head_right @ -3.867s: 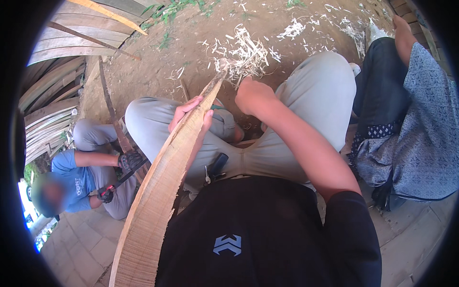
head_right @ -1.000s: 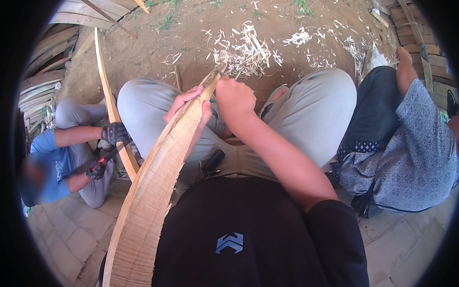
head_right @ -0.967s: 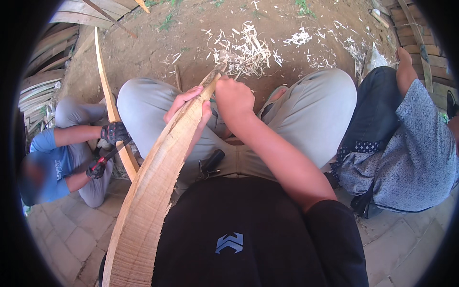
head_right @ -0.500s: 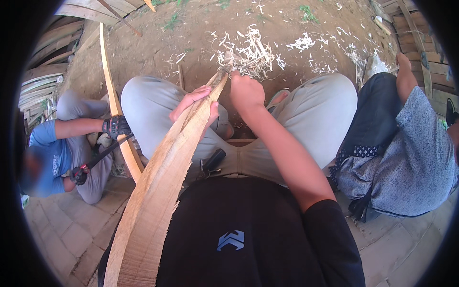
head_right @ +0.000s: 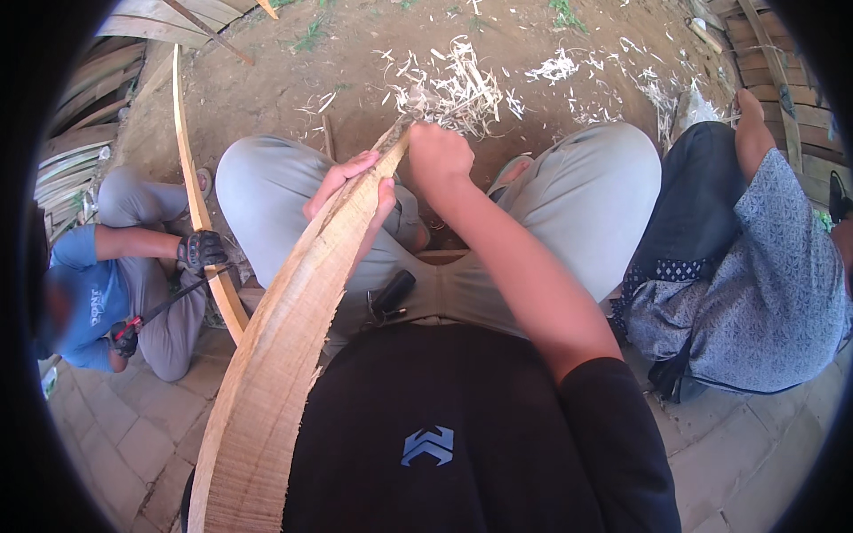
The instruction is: The person sits on the ground and uses a knife to shave thin strips from a long piece of wood. They hold the wood with one hand and repeatedly scrape the blade along its length to remove shavings.
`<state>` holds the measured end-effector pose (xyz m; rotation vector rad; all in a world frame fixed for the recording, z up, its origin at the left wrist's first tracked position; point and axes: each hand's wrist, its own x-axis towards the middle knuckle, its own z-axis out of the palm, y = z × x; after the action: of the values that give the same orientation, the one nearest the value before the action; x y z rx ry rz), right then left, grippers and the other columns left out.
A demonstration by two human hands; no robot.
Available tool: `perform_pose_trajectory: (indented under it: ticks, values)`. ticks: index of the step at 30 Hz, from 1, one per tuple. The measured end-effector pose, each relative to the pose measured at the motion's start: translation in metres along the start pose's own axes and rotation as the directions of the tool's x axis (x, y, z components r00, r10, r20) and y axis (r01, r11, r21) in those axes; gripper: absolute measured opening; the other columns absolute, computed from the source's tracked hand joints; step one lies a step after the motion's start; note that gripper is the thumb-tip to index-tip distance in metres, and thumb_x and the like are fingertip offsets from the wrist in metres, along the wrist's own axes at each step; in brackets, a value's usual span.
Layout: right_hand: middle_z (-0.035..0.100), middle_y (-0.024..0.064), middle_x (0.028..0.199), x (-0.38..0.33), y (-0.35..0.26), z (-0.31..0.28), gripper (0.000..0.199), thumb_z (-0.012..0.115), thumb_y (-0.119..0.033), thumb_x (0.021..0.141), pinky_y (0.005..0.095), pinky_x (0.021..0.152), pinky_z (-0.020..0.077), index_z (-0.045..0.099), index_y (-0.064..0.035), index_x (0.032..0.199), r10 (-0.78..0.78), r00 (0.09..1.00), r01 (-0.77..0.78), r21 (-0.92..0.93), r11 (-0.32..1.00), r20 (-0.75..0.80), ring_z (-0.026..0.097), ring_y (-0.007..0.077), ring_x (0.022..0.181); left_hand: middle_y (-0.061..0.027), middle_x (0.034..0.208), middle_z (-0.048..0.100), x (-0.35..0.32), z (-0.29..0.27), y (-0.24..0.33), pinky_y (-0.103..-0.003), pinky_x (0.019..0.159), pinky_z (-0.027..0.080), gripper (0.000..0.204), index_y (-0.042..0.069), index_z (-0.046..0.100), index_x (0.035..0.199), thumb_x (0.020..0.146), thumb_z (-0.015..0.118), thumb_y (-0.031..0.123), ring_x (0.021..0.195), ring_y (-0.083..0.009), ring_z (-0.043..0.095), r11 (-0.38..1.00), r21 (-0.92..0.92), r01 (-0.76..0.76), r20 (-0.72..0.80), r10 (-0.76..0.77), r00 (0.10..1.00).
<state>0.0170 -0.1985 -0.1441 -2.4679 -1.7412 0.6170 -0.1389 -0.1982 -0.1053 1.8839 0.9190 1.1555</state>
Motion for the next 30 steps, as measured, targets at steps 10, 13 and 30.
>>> perform_pose_trajectory:
  ticks: [10, 13, 30]
  values:
    - [0.074, 0.0165, 0.097, 0.043, 0.045, 0.048, 0.017, 0.058, -0.008, 0.091, 0.0416, 0.077, 0.0604, 0.069, -0.0051, 0.102, -0.033, 0.999, 0.036, -0.056, 0.998, 0.039, 0.074, 0.0325, 0.091, -0.0172, 0.102, 0.073, 0.001, -0.001, -0.002, -0.03, 0.092, 0.055, 0.033, -0.005, 0.068, 0.102, 0.073, 0.081, 0.001, 0.101, -0.0212, 0.071, 1.0, -0.011, -0.008, -0.012, 0.008, 1.0]
    - [0.073, 0.0204, 0.101, 0.048, 0.077, 0.062, 0.019, 0.057, -0.008, 0.091, 0.0449, 0.083, 0.0588, 0.064, -0.0025, 0.108, 0.114, 0.986, -0.11, -0.037, 0.993, 0.125, 0.072, 0.0341, 0.098, -0.0172, 0.102, 0.073, 0.001, -0.001, -0.003, -0.03, 0.092, 0.055, 0.032, -0.005, 0.068, 0.101, 0.073, 0.081, 0.001, 0.101, -0.0215, 0.071, 1.0, -0.005, -0.03, -0.033, 0.03, 0.999]
    - [0.068, 0.0319, 0.089, -0.036, 0.029, -0.031, 0.024, 0.059, -0.019, 0.095, 0.0558, 0.079, 0.054, 0.053, 0.0025, 0.102, 0.146, 0.986, -0.164, 0.331, 0.929, 0.079, 0.067, 0.0499, 0.089, -0.0186, 0.1, 0.073, 0.011, 0.004, 0.002, -0.031, 0.091, 0.055, 0.033, -0.006, 0.066, 0.1, 0.072, 0.082, 0.002, 0.1, -0.0233, 0.072, 0.999, 0.024, 0.039, -0.003, -0.039, 0.999]
